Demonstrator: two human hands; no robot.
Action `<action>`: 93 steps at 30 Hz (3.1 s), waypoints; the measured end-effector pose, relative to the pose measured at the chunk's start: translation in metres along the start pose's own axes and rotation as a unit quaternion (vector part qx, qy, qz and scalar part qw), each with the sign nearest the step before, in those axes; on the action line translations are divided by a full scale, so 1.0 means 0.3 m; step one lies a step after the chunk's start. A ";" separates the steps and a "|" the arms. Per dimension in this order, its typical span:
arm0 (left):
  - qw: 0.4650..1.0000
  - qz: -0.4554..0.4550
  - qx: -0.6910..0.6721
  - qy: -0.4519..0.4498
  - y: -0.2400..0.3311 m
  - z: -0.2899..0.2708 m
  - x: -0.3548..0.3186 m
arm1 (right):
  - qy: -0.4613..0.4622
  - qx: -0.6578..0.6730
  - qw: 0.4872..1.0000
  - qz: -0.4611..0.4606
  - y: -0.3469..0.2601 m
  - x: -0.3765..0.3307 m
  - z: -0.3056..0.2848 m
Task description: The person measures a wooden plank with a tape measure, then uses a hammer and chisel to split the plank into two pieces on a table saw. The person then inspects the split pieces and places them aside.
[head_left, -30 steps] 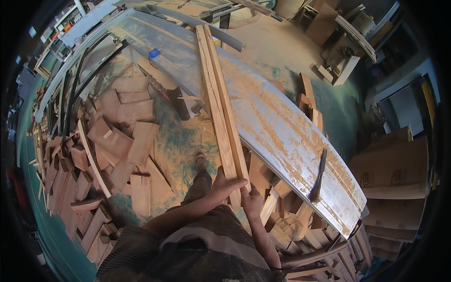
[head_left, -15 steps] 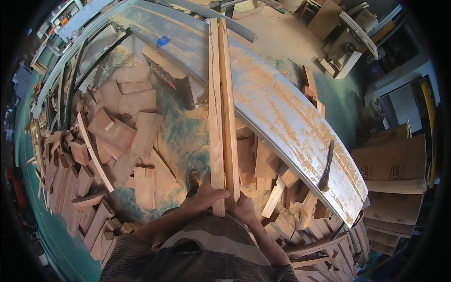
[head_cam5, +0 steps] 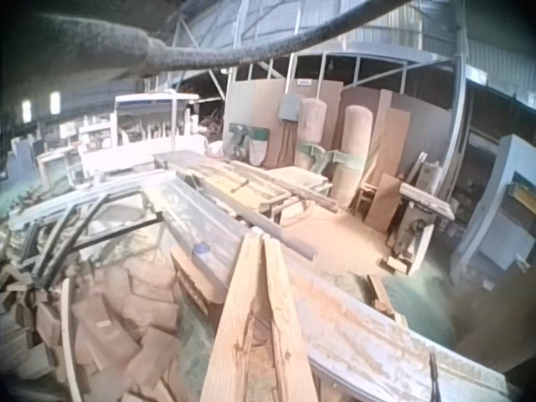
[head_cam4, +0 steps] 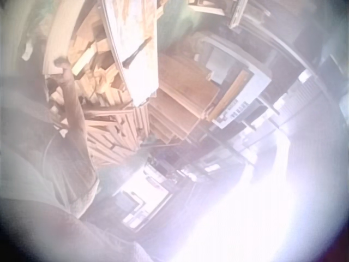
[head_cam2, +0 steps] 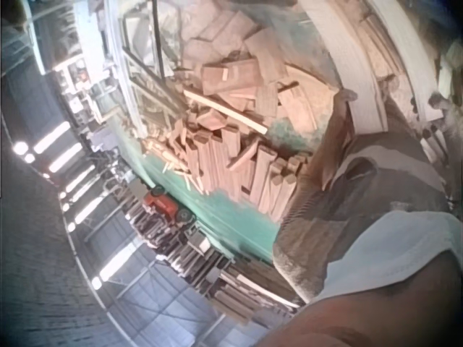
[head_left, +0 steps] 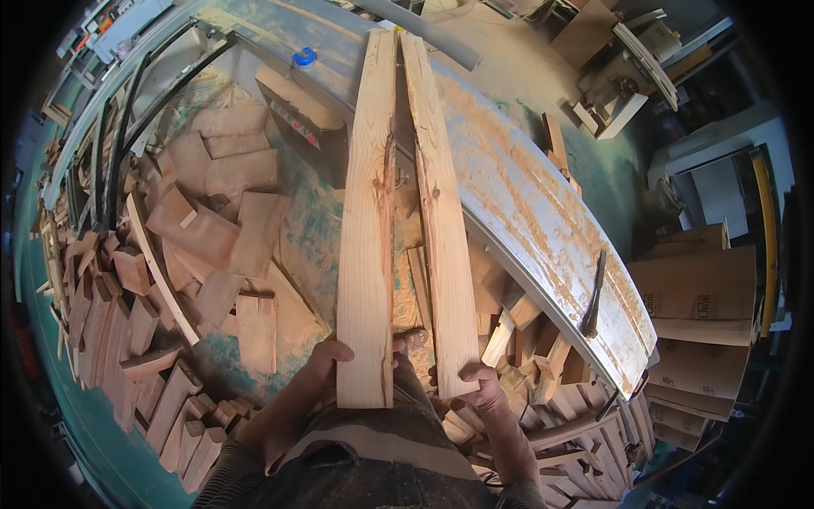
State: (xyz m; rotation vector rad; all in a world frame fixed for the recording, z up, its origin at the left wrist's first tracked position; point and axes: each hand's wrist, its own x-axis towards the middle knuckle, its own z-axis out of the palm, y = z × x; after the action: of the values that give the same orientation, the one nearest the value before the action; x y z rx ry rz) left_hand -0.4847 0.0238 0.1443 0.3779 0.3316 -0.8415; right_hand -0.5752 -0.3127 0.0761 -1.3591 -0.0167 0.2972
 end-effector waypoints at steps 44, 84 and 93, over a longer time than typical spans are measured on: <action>0.933 0.181 0.216 0.225 -0.209 -0.122 0.559 | 0.336 -0.181 0.904 0.191 -0.094 -0.255 -0.154; 0.923 0.317 -0.040 0.213 0.165 -0.200 0.346 | 0.127 -0.510 0.849 0.059 -0.067 -0.086 0.020; 0.835 0.436 -0.112 0.318 0.118 -0.401 0.092 | 0.137 -0.172 0.927 0.305 0.147 0.002 -0.188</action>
State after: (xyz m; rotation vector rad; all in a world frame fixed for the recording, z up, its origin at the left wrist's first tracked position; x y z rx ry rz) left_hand -0.4565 0.0812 0.0329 0.5221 0.7908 0.2552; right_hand -0.5732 -0.3587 0.0215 -1.7261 0.6246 0.6446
